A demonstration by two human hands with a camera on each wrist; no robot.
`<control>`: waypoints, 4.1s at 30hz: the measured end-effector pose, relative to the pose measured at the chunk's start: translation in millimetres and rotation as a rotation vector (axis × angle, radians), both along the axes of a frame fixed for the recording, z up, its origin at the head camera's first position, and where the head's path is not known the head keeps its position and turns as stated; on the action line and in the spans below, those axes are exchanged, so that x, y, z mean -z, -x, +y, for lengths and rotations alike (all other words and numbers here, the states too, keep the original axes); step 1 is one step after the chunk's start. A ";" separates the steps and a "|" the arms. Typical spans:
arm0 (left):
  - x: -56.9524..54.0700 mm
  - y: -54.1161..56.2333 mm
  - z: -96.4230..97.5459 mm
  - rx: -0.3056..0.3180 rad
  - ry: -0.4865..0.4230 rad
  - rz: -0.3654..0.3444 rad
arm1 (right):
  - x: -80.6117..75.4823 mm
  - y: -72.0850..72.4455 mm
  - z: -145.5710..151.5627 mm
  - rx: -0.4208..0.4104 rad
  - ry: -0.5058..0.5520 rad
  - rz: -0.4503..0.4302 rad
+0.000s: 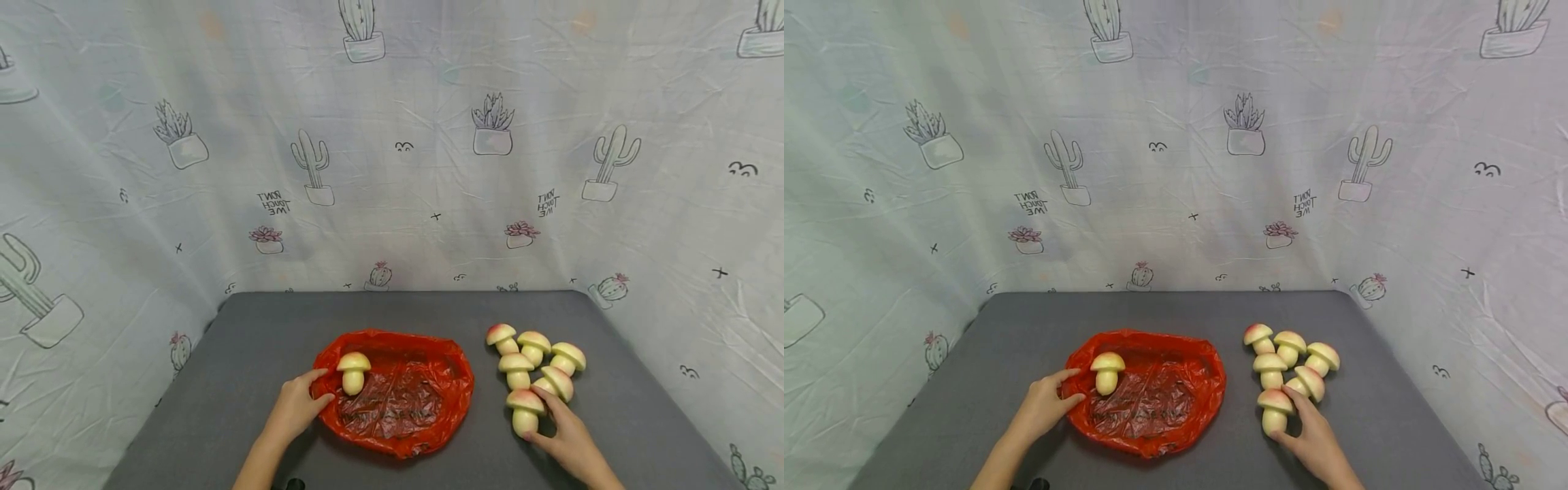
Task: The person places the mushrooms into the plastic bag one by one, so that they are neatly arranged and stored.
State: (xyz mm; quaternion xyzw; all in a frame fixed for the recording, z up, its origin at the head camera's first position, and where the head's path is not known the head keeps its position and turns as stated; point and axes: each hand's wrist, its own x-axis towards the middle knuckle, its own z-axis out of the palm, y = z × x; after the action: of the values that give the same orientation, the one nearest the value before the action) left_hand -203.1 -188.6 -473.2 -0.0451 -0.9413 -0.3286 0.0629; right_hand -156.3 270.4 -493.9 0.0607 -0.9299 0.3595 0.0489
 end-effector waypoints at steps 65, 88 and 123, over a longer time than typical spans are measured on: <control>1.6 -1.1 -1.0 0.011 -0.001 0.007 | -22.7 93.5 -180.1 -0.451 0.321 -0.069; 2.3 1.5 2.6 0.026 -0.001 -0.014 | 5.0 113.7 -209.6 -0.362 0.166 -0.051; 3.7 -0.2 -0.9 0.004 -0.004 0.030 | -1.4 109.2 -202.6 -0.352 0.261 -0.013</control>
State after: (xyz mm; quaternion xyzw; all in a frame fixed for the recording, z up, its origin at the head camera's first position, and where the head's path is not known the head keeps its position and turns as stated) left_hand -202.9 -189.4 -476.9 -0.0519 -0.9394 -0.3300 0.0765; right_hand -265.5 67.8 -492.5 0.2127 -0.8508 0.4803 -0.0131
